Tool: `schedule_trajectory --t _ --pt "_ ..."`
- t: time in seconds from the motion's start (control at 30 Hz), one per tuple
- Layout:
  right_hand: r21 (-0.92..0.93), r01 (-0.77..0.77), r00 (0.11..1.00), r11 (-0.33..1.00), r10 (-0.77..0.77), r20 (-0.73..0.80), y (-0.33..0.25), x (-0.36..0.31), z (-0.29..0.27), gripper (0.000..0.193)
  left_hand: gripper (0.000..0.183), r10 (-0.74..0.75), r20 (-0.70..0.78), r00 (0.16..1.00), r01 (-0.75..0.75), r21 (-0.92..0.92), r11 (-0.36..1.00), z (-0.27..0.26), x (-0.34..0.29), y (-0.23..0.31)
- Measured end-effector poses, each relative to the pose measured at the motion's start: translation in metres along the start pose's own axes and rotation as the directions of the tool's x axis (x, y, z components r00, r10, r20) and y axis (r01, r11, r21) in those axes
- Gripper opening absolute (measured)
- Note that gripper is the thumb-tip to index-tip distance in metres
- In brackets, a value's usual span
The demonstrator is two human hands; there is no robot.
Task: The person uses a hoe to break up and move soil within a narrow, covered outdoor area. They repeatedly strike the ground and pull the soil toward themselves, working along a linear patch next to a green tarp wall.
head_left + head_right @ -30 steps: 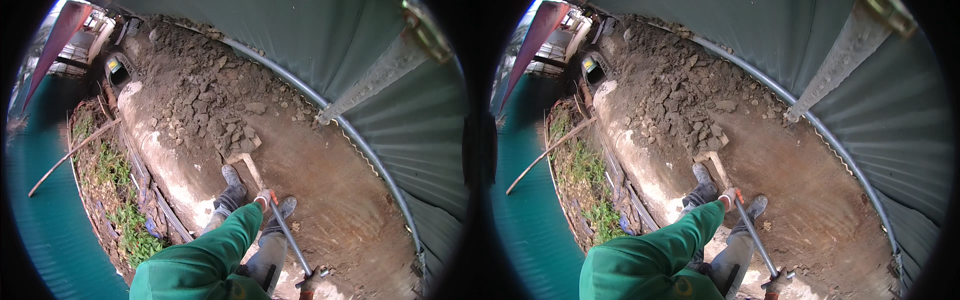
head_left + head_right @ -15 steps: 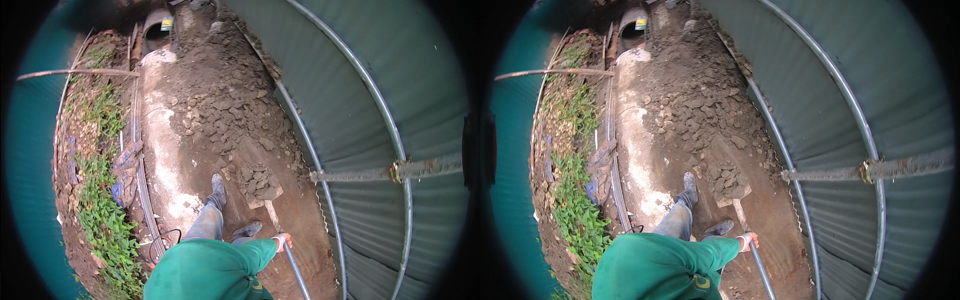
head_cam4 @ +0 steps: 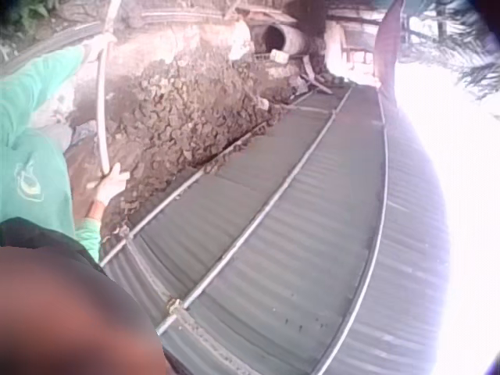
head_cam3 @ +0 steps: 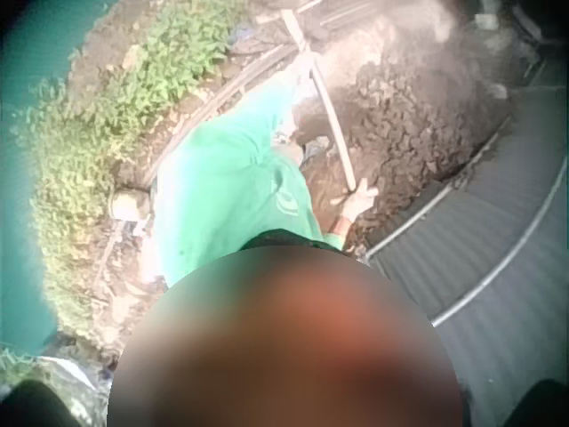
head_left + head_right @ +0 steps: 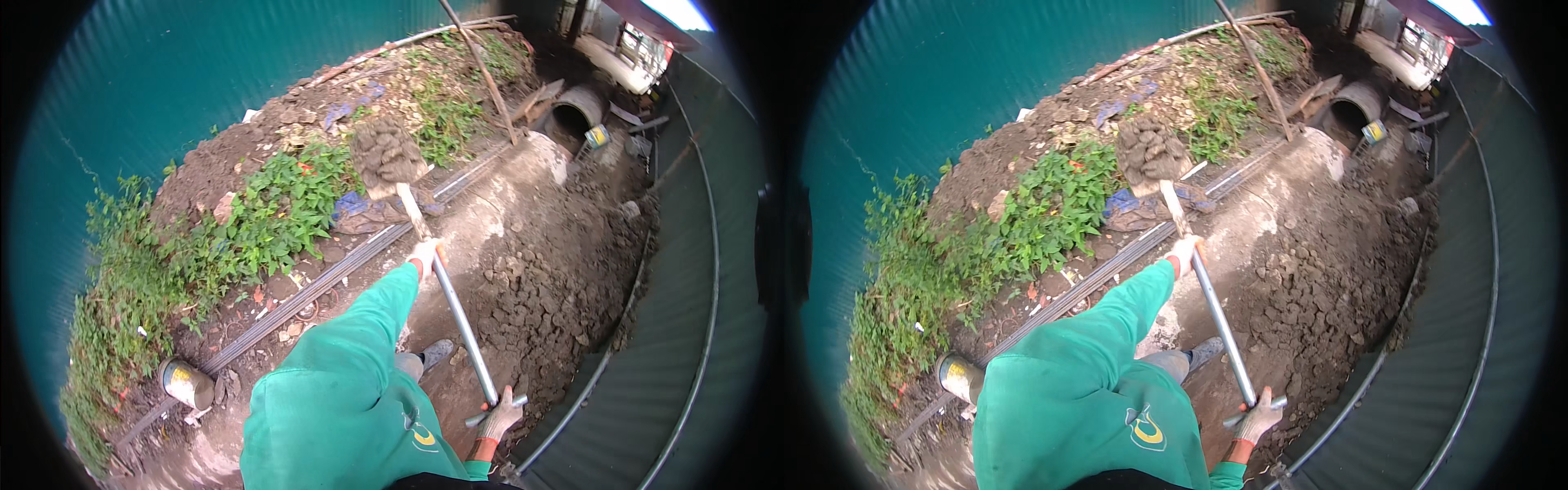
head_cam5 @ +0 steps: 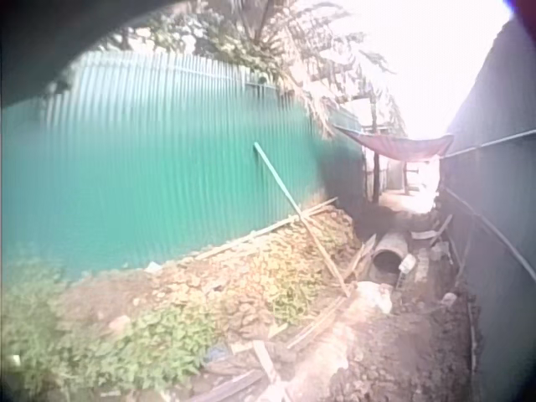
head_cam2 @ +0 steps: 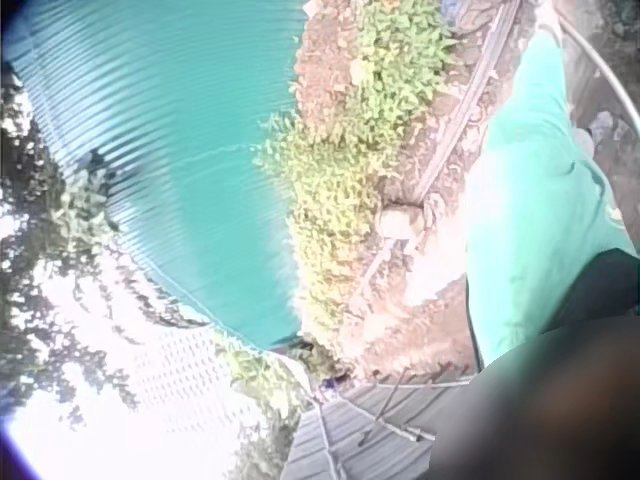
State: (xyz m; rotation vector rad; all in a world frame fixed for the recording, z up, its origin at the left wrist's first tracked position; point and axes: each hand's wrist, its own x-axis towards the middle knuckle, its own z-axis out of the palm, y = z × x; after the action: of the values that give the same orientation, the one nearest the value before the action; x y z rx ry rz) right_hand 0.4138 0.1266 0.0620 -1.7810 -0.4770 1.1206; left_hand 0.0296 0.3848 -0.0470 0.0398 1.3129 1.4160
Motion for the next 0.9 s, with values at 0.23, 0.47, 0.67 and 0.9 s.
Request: schedule_trajectory --t 0.23,0.47,0.67,0.9 --pt "-0.013 0.422 0.681 0.907 -0.307 0.665 -0.157 -0.116 0.108 0.022 0.014 0.120 -0.249 0.961 -0.201 -0.330 0.922 -0.241 -0.026 0.098" --pt "-0.392 0.452 0.757 0.801 -0.112 0.644 -0.102 -0.075 0.018 0.020 0.028 -0.369 -0.552 0.748 0.018 -0.539 0.842 -0.304 -0.123 -0.185" --pt "-0.339 0.362 0.854 0.868 -0.163 0.493 -0.034 -0.089 -0.118 0.029 0.021 -0.391 -0.441 0.808 0.202 -0.416 0.887 -0.286 -0.157 -0.281" --pt "0.113 -0.347 0.923 0.931 0.318 0.217 0.122 -0.209 -0.249 0.037 0.025 -0.479 -0.230 0.847 0.511 0.107 0.853 -0.251 -0.158 -0.308"
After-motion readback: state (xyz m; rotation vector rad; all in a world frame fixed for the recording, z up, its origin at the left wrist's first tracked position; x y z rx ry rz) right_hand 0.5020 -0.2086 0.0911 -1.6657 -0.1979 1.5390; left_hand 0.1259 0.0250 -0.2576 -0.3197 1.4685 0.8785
